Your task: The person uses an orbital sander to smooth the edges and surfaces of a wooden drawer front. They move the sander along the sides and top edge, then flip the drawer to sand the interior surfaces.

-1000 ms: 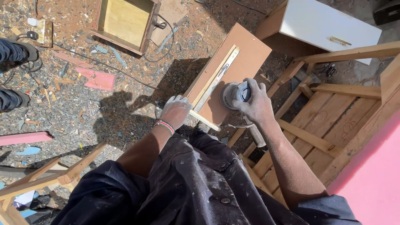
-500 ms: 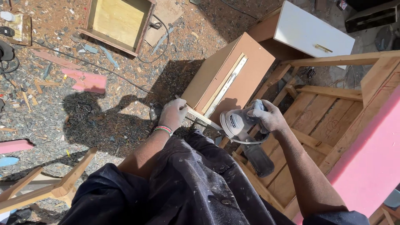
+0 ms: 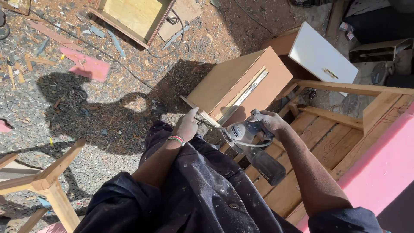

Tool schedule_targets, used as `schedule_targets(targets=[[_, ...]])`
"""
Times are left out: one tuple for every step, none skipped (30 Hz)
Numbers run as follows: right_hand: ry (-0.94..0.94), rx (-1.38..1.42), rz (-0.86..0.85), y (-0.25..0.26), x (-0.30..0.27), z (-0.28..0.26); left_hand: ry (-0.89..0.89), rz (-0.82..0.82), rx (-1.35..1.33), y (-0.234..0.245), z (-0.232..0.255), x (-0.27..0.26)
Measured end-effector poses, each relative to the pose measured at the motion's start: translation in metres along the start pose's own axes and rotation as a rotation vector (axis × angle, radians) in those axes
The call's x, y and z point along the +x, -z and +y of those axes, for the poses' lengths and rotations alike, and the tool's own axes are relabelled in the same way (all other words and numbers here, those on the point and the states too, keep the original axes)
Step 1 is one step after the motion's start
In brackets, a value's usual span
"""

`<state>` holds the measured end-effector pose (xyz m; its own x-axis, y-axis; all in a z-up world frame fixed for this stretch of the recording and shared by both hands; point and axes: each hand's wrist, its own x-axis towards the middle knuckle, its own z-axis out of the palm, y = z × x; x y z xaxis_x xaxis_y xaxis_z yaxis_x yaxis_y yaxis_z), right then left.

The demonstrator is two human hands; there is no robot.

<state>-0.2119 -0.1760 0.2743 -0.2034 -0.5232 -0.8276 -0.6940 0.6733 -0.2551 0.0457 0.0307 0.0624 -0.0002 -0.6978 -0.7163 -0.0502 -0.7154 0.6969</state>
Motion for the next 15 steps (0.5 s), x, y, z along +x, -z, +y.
schedule_targets(targets=[[0.003,-0.008,0.000,0.000,0.000,-0.002,0.000,0.003,-0.008,-0.005,-0.009,0.004],[-0.008,-0.015,-0.003,-0.001,0.002,-0.006,-0.017,-0.028,0.141,-0.009,-0.018,0.009],[-0.019,-0.022,-0.006,-0.001,0.003,-0.009,-0.034,-0.059,0.289,-0.013,-0.026,0.014],[-0.019,-0.029,-0.004,-0.002,0.003,-0.010,-0.034,-0.058,0.283,-0.028,-0.037,0.022],[-0.019,-0.009,-0.010,-0.003,0.003,-0.011,-0.055,-0.031,0.375,-0.043,-0.048,0.030],[-0.016,0.014,-0.017,-0.004,0.005,-0.013,-0.077,-0.002,0.470,-0.057,-0.058,0.040],[-0.013,0.011,-0.015,-0.005,0.003,-0.014,-0.079,0.001,0.466,-0.056,-0.050,0.033],[-0.014,0.009,-0.017,-0.006,-0.001,-0.014,-0.117,0.104,0.547,-0.056,-0.043,0.023],[-0.015,0.007,-0.019,-0.007,-0.004,-0.013,-0.155,0.207,0.628,-0.056,-0.036,0.015],[-0.015,0.005,-0.018,-0.005,-0.005,-0.011,-0.156,0.207,0.626,-0.051,-0.031,0.010],[-0.031,0.017,-0.008,-0.003,-0.006,-0.008,-0.177,0.149,0.579,-0.047,-0.024,0.005],[-0.046,0.028,0.003,-0.001,-0.007,-0.007,-0.198,0.092,0.531,-0.042,-0.018,0.001],[-0.045,0.026,0.004,0.003,-0.001,-0.001,-0.198,0.093,0.528,-0.047,-0.022,0.010],[-0.054,0.034,-0.010,0.007,0.004,0.007,-0.264,0.060,0.552,-0.052,-0.027,0.017],[-0.063,0.043,-0.024,0.011,0.008,0.014,-0.331,0.027,0.575,-0.057,-0.032,0.024]])
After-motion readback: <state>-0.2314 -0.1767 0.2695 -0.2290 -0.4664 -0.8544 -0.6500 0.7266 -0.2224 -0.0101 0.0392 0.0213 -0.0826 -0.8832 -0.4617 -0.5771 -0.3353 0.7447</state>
